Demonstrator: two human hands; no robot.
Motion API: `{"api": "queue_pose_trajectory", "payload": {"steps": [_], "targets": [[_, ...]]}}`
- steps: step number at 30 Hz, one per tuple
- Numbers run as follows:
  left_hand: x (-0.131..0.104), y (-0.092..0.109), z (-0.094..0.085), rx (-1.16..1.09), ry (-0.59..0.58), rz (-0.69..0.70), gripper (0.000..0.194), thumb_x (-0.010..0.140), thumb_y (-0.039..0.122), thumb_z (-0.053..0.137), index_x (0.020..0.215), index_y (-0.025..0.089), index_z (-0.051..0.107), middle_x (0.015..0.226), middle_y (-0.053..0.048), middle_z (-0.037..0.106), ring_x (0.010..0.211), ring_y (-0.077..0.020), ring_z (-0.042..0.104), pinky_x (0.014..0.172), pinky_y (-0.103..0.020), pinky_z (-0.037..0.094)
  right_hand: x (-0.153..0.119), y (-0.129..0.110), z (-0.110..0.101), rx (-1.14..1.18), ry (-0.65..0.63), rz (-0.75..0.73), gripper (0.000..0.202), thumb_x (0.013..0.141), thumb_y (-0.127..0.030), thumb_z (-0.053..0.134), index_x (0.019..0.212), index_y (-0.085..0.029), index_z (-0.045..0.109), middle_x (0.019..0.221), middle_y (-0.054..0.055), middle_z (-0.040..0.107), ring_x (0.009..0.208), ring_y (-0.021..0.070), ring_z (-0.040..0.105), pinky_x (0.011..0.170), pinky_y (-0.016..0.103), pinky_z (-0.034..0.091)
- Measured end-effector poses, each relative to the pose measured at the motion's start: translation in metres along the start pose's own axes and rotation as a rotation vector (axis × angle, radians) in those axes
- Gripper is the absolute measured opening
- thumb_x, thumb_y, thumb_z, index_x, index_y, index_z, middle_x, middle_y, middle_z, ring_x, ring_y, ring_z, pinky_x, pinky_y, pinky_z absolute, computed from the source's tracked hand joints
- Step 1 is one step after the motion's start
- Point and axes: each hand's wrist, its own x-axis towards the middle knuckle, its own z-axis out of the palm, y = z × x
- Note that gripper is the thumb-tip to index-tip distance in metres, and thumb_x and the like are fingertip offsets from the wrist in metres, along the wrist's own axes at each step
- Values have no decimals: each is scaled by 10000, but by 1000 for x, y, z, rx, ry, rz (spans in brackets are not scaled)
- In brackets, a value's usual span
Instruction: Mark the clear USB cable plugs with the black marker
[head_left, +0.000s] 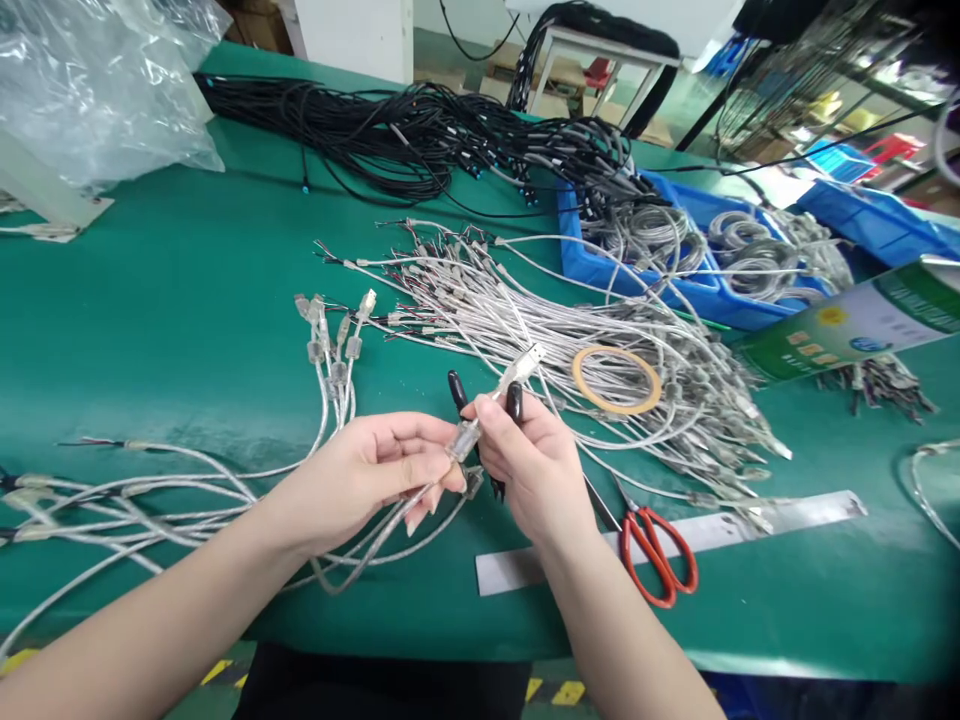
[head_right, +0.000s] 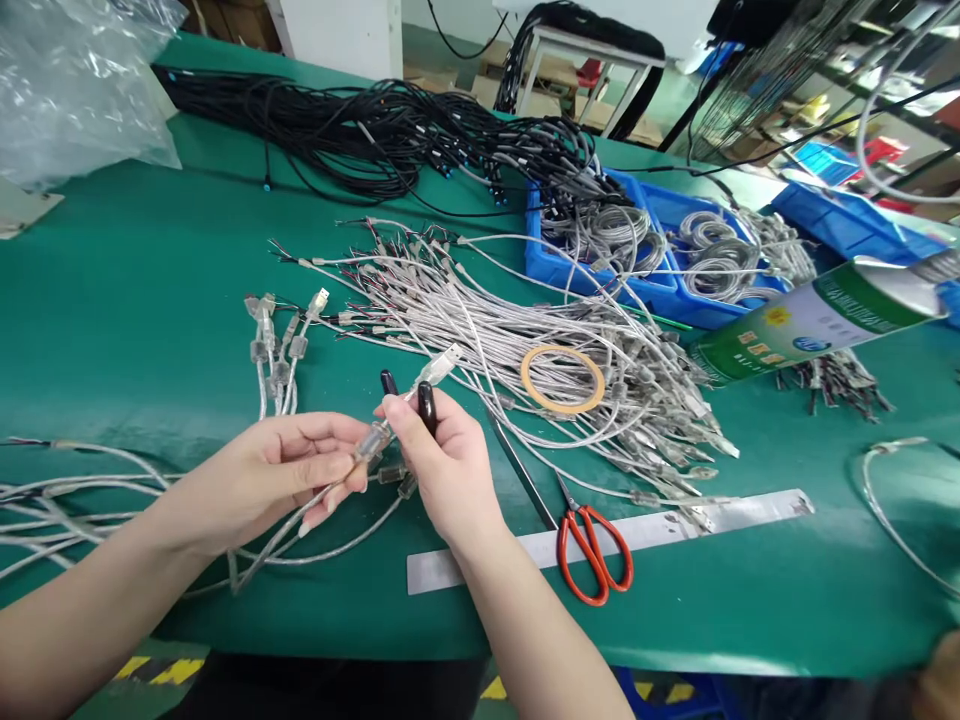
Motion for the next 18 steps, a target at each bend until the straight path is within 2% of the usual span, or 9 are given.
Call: {"api": "queue_pose_trajectory", "payload": {"steps": [3, 5, 7, 9, 11, 13, 15, 18], "targets": [[0, 1, 3, 23, 45, 3, 203, 800, 198, 731, 947, 96, 634, 718, -28, 664, 495, -53, 539, 433, -114, 449, -1, 2, -2, -137, 50, -64, 303, 869, -449, 674, 859, -148, 639, 559, -46, 354, 460, 43, 249, 430, 192, 203], [0, 1, 5, 97, 93, 29, 179, 787, 185, 734, 897, 98, 623, 658, -2, 637, 467, -51, 531, 424, -114, 439, -3, 0, -4, -266, 32, -109, 319, 902, -476, 622, 931, -160, 651, 595, -29, 405, 480, 59, 291, 455, 206, 251], [-1, 1, 6, 165, 154, 75, 174, 784, 182, 725, 891, 107, 610, 616, 20, 610, 466, -64, 538, 428, -131, 454, -7, -4, -4, -376, -54, -106, 360, 962, -498, 513, 1107, -188, 625, 660, -11, 470, 522, 77, 361, 502, 217, 309], [-3, -1, 7, 234, 220, 129, 178, 789, 194, 707, 902, 117, 593, 614, 30, 602, 469, -73, 539, 441, -151, 468, -12, -9, -3, -513, -173, -85, 403, 1013, -472, 403, 1307, -217, 511, 733, -1, 524, 600, 98, 448, 573, 229, 366], [-5, -3, 7, 354, 282, 197, 155, 815, 210, 671, 917, 127, 588, 678, 13, 630, 536, -86, 579, 503, -167, 494, -16, -13, 0, -705, -274, -95, 416, 1031, -400, 373, 1397, -204, 395, 767, -3, 558, 651, 112, 499, 632, 243, 390], [-6, -5, 6, 503, 312, 270, 121, 851, 215, 631, 937, 134, 605, 787, -18, 669, 662, -103, 628, 608, -176, 515, -18, -16, 1, -876, -327, -144, 379, 1018, -338, 399, 1356, -166, 391, 750, -10, 575, 644, 122, 517, 648, 256, 387], [-7, -5, 5, 584, 313, 312, 113, 871, 219, 616, 953, 140, 622, 861, -34, 685, 766, -115, 647, 682, -176, 516, -18, -16, 2, -952, -328, -205, 315, 1005, -321, 419, 1271, -153, 421, 730, -12, 583, 627, 131, 526, 638, 260, 376], [-7, -3, 4, 508, 267, 251, 141, 856, 242, 660, 945, 139, 627, 775, -11, 664, 652, -91, 613, 589, -152, 499, -16, -15, 0, -950, -230, -297, 220, 1015, -321, 393, 1117, -159, 500, 767, 11, 590, 640, 125, 526, 623, 251, 367]]}}
